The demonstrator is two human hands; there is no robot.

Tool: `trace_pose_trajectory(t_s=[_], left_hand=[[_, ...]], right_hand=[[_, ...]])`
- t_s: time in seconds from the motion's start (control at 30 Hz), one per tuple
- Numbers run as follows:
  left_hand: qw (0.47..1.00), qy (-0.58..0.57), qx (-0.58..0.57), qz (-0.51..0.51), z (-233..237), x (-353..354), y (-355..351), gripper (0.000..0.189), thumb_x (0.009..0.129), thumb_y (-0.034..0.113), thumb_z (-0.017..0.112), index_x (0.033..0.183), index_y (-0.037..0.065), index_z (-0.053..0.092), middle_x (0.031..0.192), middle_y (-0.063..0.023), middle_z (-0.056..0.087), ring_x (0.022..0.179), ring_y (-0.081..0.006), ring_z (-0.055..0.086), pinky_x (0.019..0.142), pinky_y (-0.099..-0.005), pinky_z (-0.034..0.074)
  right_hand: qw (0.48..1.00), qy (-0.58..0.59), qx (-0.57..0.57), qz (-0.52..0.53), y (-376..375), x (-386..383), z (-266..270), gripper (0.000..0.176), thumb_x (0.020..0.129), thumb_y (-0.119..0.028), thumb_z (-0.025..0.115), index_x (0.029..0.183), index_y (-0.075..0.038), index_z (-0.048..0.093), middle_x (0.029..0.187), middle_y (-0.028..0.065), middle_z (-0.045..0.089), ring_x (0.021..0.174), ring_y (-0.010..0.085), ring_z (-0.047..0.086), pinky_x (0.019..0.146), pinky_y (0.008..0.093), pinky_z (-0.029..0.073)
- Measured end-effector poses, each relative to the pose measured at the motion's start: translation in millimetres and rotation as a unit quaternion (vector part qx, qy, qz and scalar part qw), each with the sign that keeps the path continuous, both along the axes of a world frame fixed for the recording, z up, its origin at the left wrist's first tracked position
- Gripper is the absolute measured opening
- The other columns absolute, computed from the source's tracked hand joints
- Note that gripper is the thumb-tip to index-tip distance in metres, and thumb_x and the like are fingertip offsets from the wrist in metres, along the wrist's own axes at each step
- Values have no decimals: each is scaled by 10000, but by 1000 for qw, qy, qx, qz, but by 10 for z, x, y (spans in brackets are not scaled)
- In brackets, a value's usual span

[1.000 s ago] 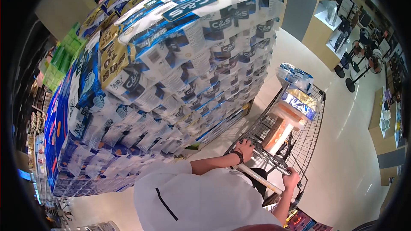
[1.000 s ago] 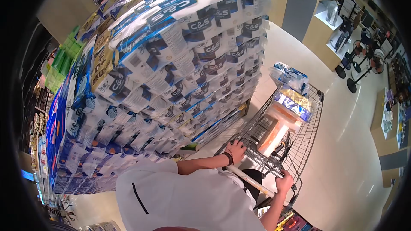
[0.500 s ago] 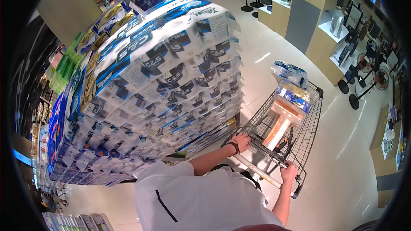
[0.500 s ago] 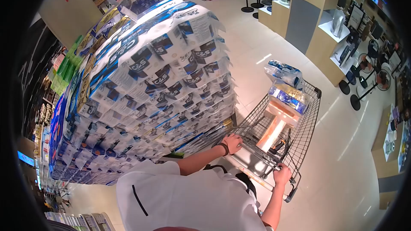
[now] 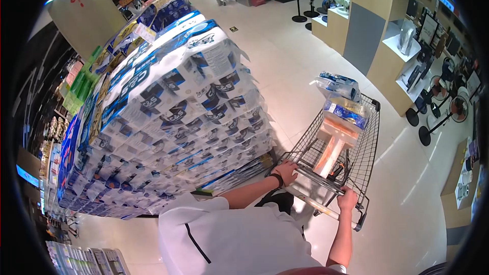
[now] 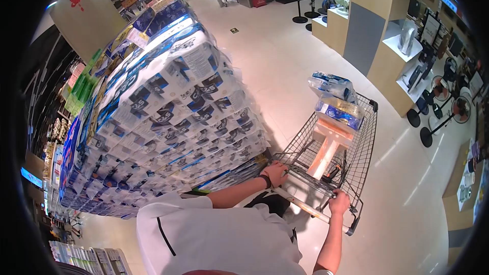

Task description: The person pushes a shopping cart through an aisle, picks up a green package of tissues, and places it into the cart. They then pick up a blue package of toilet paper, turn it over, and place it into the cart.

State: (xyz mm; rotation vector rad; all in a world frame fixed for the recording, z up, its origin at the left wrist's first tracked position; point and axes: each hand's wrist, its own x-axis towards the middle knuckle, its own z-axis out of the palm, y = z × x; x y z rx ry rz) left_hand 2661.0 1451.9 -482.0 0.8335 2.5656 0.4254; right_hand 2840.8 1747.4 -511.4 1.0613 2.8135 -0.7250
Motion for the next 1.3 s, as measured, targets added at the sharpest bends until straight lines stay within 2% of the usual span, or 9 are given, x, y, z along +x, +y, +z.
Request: trace_pose_trajectory(t_s=[0.23, 0.37, 0.77, 0.9, 1.07, 1.13, 1.23, 1.27, 1.3], left_hand=[[998, -10, -17, 51, 87, -331, 365, 349, 915, 310, 639, 1179, 85, 678, 1259, -137, 640, 1314, -325, 501, 1085, -470, 486], [996, 20, 37, 73, -233, -586, 484, 408, 868, 338, 676, 1198, 97, 671, 1205, -148, 655, 1248, -355, 521, 1031, -471, 502], [993, 9, 68, 93, -348, -1548, 823, 456, 917, 373, 660, 1264, 78, 645, 1306, -174, 622, 1335, -405, 463, 1093, -484, 458], [996, 73, 25, 39, -56, -1600, 766, 465, 940, 363, 635, 1304, 75, 643, 1393, -188, 596, 1406, -428, 422, 1113, -483, 451], [986, 113, 111, 51, 20, -1824, 718, 362, 961, 309, 606, 1195, 49, 698, 1367, -179, 605, 1353, -423, 501, 1099, -472, 470], [983, 125, 107, 83, -26, -1992, 832, 364, 948, 298, 619, 1205, 49, 691, 1343, -186, 614, 1348, -423, 506, 1099, -466, 469], [971, 120, 146, 149, 115, -2212, 931, 433, 908, 268, 661, 1283, 54, 631, 1409, -201, 536, 1400, -438, 433, 1145, -493, 419], [969, 108, 146, 165, 90, -2156, 954, 451, 901, 264, 668, 1298, 56, 618, 1430, -205, 514, 1412, -442, 415, 1154, -501, 407], [970, 90, 149, 170, 65, -2258, 941, 461, 895, 247, 676, 1313, 67, 605, 1472, -209, 461, 1435, -451, 374, 1175, -530, 369]], right_hand=[[999, -6, -6, 49, 427, -580, 3, 392, 683, 23, 681, 994, -181, 804, 961, 126, 779, 924, 352, 732, 849, 458, 588], [998, -24, 5, 63, 648, -992, 8, 383, 682, -12, 688, 997, -192, 809, 942, 129, 773, 941, 352, 719, 857, 463, 582], [988, 32, 5, 149, 1349, -2350, -270, 362, 653, -25, 682, 974, -141, 802, 932, 107, 781, 911, 334, 729, 831, 449, 591], [983, 25, -11, 180, 1537, -2796, -286, 366, 645, -24, 686, 979, -127, 796, 954, 92, 785, 937, 319, 735, 848, 431, 587], [976, 22, -9, 215, 1744, -3242, -397, 363, 651, -34, 699, 986, -146, 785, 946, 89, 785, 927, 337, 728, 824, 454, 586], [970, -21, -42, 240, 1828, -3550, -348, 427, 662, -69, 735, 1085, -118, 770, 1039, 118, 781, 1013, 326, 727, 885, 436, 582], [928, -95, -241, 268, 2082, -4081, -311, 627, 678, -116, 817, 1291, -88, 687, 1160, 169, 750, 1103, 316, 708, 964, 411, 562], [901, -163, -303, 264, 2213, -4145, -330, 758, 716, -153, 833, 1427, -74, 581, 1241, 217, 710, 1164, 326, 683, 1007, 400, 542], [903, -187, -268, 278, 2173, -4414, -109, 743, 738, -162, 826, 1431, -69, 575, 1235, 220, 710, 1159, 332, 681, 1009, 407, 539]])
